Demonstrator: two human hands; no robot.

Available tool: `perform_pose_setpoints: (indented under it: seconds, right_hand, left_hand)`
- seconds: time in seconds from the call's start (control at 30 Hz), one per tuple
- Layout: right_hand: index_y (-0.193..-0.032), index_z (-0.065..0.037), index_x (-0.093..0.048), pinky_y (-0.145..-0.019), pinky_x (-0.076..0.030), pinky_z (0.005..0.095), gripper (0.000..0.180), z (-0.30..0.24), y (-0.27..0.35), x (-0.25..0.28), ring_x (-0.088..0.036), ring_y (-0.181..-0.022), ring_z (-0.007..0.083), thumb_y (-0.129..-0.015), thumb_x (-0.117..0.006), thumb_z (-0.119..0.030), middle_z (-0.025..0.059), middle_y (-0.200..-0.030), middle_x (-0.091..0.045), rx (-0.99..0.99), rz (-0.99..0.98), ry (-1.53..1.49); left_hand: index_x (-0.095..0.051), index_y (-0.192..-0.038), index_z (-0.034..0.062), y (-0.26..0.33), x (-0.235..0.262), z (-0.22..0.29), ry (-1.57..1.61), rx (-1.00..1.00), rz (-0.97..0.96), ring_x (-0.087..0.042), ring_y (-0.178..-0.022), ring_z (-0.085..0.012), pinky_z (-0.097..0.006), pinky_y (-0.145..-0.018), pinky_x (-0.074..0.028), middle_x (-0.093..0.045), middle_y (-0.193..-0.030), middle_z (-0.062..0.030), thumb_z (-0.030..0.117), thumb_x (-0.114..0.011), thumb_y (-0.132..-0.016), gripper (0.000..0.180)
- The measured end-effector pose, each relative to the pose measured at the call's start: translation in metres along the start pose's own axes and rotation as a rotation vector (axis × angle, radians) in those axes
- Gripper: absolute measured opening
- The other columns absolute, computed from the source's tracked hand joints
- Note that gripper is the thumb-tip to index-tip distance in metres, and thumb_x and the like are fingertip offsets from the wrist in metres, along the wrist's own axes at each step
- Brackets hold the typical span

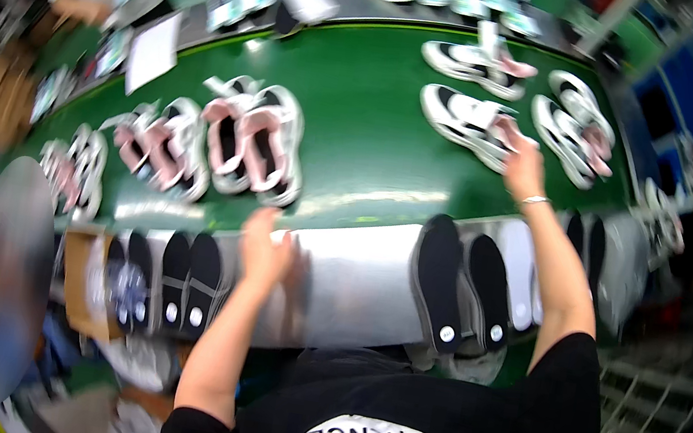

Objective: The person picks up black insoles and places them inside various sneakers on a conveyor belt, smoothing the insoles down by hand.

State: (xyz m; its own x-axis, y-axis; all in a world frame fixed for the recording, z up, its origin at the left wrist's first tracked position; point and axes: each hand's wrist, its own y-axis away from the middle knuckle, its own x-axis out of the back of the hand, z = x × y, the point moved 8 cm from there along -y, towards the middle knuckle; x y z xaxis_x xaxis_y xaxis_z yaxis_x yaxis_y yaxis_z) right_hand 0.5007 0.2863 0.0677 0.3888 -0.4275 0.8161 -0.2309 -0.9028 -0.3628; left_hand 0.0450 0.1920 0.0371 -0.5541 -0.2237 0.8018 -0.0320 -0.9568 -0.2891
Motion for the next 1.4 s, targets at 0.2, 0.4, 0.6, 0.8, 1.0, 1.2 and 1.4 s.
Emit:
perform_pose_setpoints:
  seconds: [0.2, 0.4, 0.6, 0.8, 1.0, 1.2, 1.4]
  right_hand:
    - [-0.110, 0.000, -0.047, -0.077, -0.044, 0.0418, 0.042, 0.072, -0.065, -0.068, -0.054, -0.088, 0.0367, -0.072, -0.057, -0.014, 0.0209, -0.096, -0.057, 0.017, -0.251, 0.415]
    - [-0.089, 0.001, -0.058, -0.078, -0.042, 0.0421, 0.021, 0.090, -0.136, -0.106, -0.052, -0.091, 0.0373, -0.073, -0.051, -0.011, 0.0209, -0.098, -0.054, 0.100, -0.322, 0.540]
    - [-0.135, -0.012, -0.019, -0.099, -0.025, 0.0326, 0.070, 0.125, -0.199, -0.154, -0.033, -0.120, 0.0288, -0.073, -0.048, 0.001, 0.0169, -0.132, -0.033, 0.147, -0.197, 0.106]
    - [-0.125, -0.003, -0.037, -0.082, -0.038, 0.0268, 0.047, 0.201, -0.240, -0.203, -0.049, -0.095, 0.0185, -0.078, -0.042, -0.001, 0.0118, -0.111, -0.051, -0.123, -0.308, -0.048]
    - [-0.120, 0.000, -0.041, -0.078, -0.039, 0.0254, 0.042, 0.171, -0.215, -0.200, -0.050, -0.089, 0.0163, -0.078, -0.042, 0.000, 0.0107, -0.104, -0.054, 0.005, -0.420, 0.060]
    - [-0.114, 0.002, -0.046, -0.073, -0.040, 0.0241, 0.037, 0.071, -0.153, -0.161, -0.050, -0.083, 0.0141, -0.077, -0.042, 0.001, 0.0096, -0.097, -0.056, 0.117, -0.529, -0.146]
    - [-0.093, 0.004, -0.049, -0.060, -0.037, 0.0229, 0.016, -0.107, -0.068, -0.073, -0.046, -0.068, 0.0092, -0.078, -0.044, 0.001, 0.0047, -0.079, -0.054, 0.123, -0.647, -0.477]
  left_hand:
    - [-0.010, -0.136, 0.0124, 0.127, -0.079, -0.017, -0.284, 0.302, -0.823, 0.008, -0.129, -0.0373, -0.053, -0.100, 0.001, 0.004, -0.140, -0.0216, 0.061, -0.052, -0.068, 0.094]
    - [0.001, -0.137, 0.0154, 0.132, -0.084, -0.026, -0.255, 0.337, -1.029, 0.017, -0.127, -0.0383, -0.054, -0.098, 0.006, 0.014, -0.139, -0.0202, 0.064, -0.052, -0.067, 0.101]
    - [-0.001, -0.137, 0.0182, 0.130, -0.084, -0.021, -0.237, 0.350, -1.070, 0.015, -0.127, -0.0380, -0.054, -0.099, 0.006, 0.012, -0.140, -0.0186, 0.060, -0.053, -0.069, 0.095]
    - [-0.003, -0.137, 0.0165, 0.130, -0.086, -0.022, -0.197, 0.363, -1.058, 0.014, -0.127, -0.0402, -0.055, -0.098, 0.005, 0.010, -0.139, -0.0206, 0.060, -0.054, -0.068, 0.096]
    - [0.001, -0.137, 0.0164, 0.134, -0.083, -0.019, -0.123, 0.353, -1.041, 0.016, -0.127, -0.0375, -0.054, -0.098, 0.006, 0.013, -0.140, -0.0183, 0.055, -0.057, -0.069, 0.098]
    - [0.002, -0.137, 0.0150, 0.135, -0.078, -0.015, -0.084, 0.340, -1.025, 0.017, -0.128, -0.0366, -0.054, -0.099, 0.006, 0.014, -0.140, -0.0180, 0.052, -0.057, -0.070, 0.096]
    - [0.001, -0.137, 0.0129, 0.139, -0.079, -0.017, -0.046, 0.296, -0.967, 0.017, -0.128, -0.0361, -0.054, -0.098, 0.006, 0.013, -0.140, -0.0190, 0.058, -0.053, -0.068, 0.099]
